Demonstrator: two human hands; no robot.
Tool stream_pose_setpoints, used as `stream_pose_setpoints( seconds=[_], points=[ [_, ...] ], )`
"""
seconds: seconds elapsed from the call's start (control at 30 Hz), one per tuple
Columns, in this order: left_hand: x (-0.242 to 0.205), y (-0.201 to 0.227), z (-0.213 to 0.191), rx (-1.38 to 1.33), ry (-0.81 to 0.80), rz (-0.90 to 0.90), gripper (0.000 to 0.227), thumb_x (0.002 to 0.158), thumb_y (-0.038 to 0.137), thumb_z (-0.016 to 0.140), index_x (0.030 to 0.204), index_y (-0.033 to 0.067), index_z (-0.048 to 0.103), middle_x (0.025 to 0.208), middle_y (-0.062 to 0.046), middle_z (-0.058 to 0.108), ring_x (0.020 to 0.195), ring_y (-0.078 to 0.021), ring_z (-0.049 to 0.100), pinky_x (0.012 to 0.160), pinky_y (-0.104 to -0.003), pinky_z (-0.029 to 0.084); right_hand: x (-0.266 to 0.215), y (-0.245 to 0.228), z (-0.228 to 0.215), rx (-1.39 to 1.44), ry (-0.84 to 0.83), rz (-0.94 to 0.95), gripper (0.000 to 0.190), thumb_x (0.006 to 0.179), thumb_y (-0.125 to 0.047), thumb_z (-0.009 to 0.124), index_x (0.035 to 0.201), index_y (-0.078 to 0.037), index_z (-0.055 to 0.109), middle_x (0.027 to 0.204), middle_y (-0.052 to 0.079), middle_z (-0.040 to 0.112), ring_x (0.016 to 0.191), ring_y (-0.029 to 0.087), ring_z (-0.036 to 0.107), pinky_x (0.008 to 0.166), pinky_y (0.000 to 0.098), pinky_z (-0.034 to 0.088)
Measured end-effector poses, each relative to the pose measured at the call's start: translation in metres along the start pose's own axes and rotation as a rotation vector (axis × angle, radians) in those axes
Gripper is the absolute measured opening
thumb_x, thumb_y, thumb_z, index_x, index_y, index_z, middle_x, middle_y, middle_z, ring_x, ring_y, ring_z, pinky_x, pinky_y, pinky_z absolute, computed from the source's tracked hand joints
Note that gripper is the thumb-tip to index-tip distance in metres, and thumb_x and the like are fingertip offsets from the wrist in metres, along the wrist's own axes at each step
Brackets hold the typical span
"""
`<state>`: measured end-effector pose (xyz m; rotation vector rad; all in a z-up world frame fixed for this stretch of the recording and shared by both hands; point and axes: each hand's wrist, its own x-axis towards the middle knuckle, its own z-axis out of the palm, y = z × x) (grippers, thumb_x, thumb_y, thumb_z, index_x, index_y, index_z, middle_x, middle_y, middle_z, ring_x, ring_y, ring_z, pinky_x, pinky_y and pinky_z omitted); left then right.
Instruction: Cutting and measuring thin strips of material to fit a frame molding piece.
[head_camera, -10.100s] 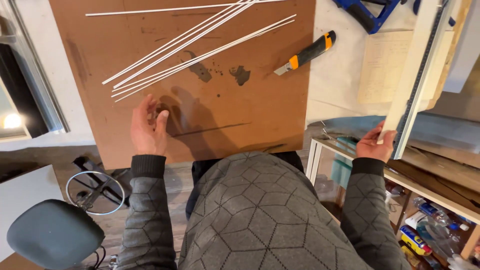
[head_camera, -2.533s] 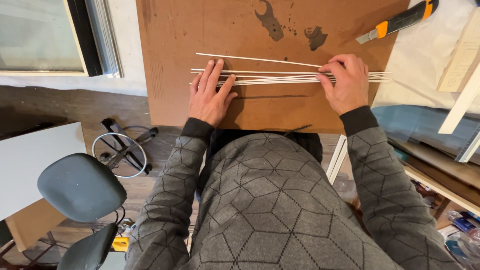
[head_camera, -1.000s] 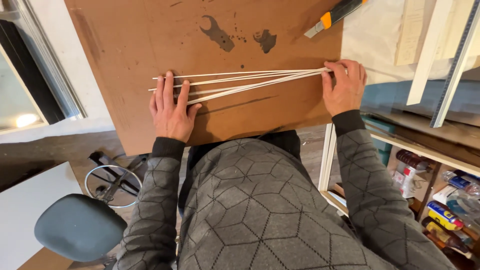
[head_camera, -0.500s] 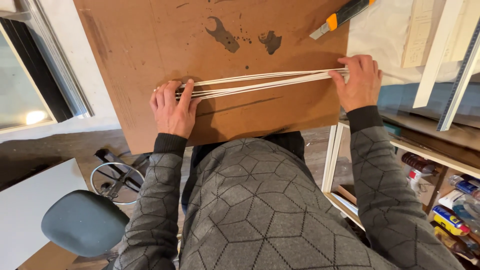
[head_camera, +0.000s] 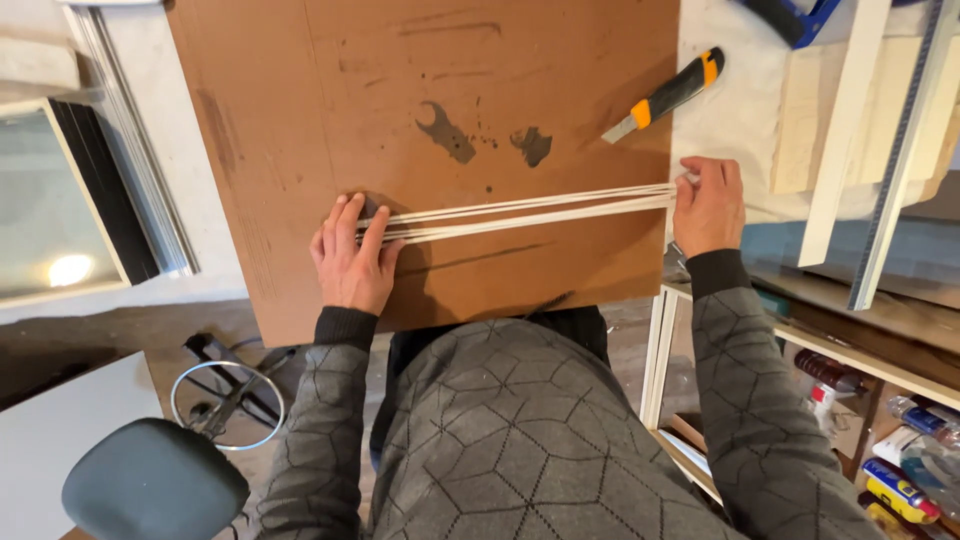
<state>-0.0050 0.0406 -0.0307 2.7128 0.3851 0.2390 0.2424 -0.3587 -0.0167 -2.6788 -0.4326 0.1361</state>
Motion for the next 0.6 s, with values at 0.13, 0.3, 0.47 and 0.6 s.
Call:
stream_pose_setpoints(
  seconds=[0.13,0.3,0.47,0.6],
  points=[
    [0.005,-0.002,0.004,-0.020,0.009,-0.073,0.047,0.096,0.032,0.078,0.137,0.0136,0.068,0.155,-0.013,0.050,0.148,-0.0351,0.043,0.115,-0.053,0.034,0.022,-0.002,-0.017,0.056,-0.002,0.063,0.022,0.099,-0.003,0.070,0.121,-0.004,0.066,0.115,0.015,0.059,0.091,0.029,0.063,0.081,0.0410,0.052],
    [0.014,-0.015,0.011,0.152,0.022,-0.286,0.063,0.095,0.041,0.076,0.148,0.0112,0.060,0.167,-0.020,0.036,0.155,-0.0406,0.030,0.119,-0.057,0.026,0.065,0.018,-0.043,0.018,0.071,-0.054,0.026,0.097,-0.002,0.074,0.121,-0.004,0.066,0.115,0.014,0.061,0.096,0.029,0.063,0.085,0.0419,0.051],
    [0.015,-0.031,0.020,0.072,-0.013,-0.410,0.067,0.103,0.042,0.070,0.156,0.0044,0.052,0.172,-0.020,0.031,0.159,-0.0420,0.027,0.123,-0.058,0.024,0.114,0.087,-0.072,-0.079,0.167,-0.103,0.029,0.096,-0.001,0.078,0.122,-0.003,0.065,0.118,0.015,0.061,0.104,0.031,0.061,0.090,0.0428,0.051],
    [0.016,-0.027,0.016,0.052,-0.031,-0.463,0.064,0.104,0.038,0.069,0.155,0.0024,0.053,0.172,-0.022,0.034,0.159,-0.0439,0.028,0.124,-0.059,0.026,0.138,0.172,-0.082,-0.105,0.215,-0.022,0.030,0.092,0.002,0.077,0.119,0.000,0.063,0.117,0.016,0.061,0.107,0.033,0.060,0.090,0.0410,0.051]
  ],
)
